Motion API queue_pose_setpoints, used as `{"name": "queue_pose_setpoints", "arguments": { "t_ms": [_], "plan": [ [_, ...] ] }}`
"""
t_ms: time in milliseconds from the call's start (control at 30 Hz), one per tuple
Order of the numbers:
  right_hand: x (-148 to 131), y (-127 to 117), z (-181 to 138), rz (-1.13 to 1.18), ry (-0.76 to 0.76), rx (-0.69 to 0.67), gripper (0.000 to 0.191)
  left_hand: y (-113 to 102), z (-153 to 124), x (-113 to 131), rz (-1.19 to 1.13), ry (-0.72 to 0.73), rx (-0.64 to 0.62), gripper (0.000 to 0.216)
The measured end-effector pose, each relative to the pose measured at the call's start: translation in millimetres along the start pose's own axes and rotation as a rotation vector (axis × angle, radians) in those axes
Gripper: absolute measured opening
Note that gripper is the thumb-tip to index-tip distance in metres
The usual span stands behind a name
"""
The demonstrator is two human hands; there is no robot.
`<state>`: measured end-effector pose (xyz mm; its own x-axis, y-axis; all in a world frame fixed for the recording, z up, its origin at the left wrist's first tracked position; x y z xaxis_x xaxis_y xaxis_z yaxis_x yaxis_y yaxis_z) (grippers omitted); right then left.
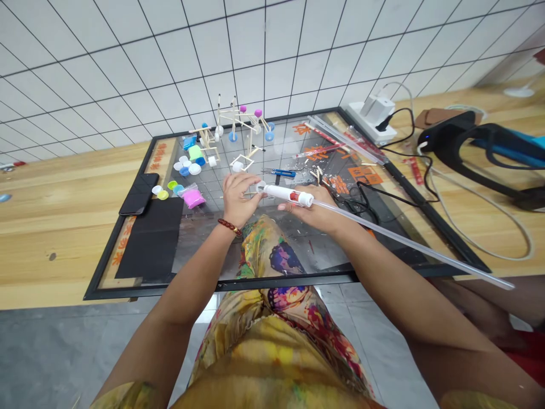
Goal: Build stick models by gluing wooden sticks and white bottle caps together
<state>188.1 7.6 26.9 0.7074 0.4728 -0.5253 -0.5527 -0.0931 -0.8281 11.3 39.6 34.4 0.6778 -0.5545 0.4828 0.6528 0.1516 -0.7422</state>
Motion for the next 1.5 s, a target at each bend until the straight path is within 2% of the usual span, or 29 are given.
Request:
{"name": "queue_pose_setpoints", "arguments": {
  "t_ms": [1033, 1500],
  "plan": [
    [-0.8, 1.0, -0.4, -0.005, -0.012, -0.010, 0.053, 1.2, -0.2, 3.7, 0.065, 0.024, -0.006, 0.020],
    [1.2, 5.1, -0.2, -0.133, 0.040, -0.079, 0.041, 0.3, -1.1, 3.7, 0.023, 0.044, 0.014, 0.022]
  ]
}}
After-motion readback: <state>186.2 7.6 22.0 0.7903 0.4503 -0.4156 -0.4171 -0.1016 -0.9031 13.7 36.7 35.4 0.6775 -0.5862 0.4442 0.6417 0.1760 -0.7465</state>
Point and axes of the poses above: each hand's wrist, its own z-axis towards the middle knuckle, its own y-axis out of the palm, x = y × z, the point moved 9 cm from there along z, towards the middle knuckle, and after that the axes turned 15 degrees about -x, right-handed, at the moved point
